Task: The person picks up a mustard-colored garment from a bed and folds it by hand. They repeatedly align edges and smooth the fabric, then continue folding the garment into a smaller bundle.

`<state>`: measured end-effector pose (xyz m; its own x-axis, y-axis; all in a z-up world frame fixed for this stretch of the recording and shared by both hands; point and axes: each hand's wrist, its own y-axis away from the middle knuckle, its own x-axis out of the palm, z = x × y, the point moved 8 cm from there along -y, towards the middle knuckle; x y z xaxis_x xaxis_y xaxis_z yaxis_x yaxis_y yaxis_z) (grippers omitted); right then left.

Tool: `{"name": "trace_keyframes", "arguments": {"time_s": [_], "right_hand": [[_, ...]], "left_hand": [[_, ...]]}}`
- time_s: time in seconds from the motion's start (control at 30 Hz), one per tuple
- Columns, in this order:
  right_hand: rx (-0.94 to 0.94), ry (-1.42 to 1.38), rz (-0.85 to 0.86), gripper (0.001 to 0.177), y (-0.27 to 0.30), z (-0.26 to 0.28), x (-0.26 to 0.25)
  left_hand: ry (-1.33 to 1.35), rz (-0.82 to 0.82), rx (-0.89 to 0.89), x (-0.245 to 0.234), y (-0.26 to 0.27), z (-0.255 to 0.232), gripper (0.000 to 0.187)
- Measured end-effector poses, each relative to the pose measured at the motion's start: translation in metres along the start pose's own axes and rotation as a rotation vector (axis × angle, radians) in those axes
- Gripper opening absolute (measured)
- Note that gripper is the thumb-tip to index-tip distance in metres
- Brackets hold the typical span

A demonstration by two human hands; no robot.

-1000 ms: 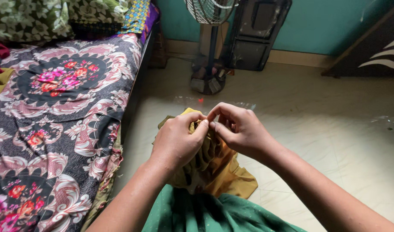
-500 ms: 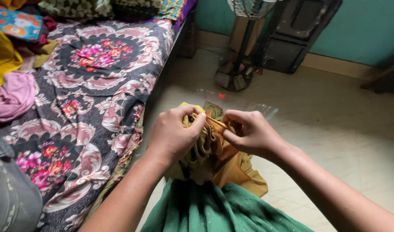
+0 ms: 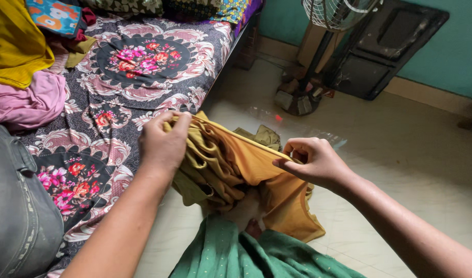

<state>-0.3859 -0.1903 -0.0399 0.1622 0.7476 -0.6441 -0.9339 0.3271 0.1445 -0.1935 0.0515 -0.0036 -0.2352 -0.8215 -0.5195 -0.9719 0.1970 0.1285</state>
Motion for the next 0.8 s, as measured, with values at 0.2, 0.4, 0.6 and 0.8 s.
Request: {"name": "trace_keyframes", "arguments": {"time_s": [0.2, 0.4, 0.6, 0.8], "right_hand": [[0.041, -0.002, 0.092, 0.040, -0.025, 0.009, 0.007], [0.136, -0.198, 0.133, 0.037, -0.060, 0.017, 0.019], [0.245, -0.406, 0.095, 0.028, -0.109, 0.033, 0.008], [0.241, -0.457, -0.023, 0.027, -0.166, 0.055, -0.007]], "left_hand": [[0.422, -0.088, -0.053, -0.021, -0.044, 0.022, 0.021], [0.518, -0.108, -0.104, -0.028, -0.091, 0.031, 0.025], [0.435, -0.045, -0.105, -0.017, -0.131, 0.015, 0.026], [0.042, 0.029, -0.016, 0.002, -0.166, -0.009, 0.028]]}}
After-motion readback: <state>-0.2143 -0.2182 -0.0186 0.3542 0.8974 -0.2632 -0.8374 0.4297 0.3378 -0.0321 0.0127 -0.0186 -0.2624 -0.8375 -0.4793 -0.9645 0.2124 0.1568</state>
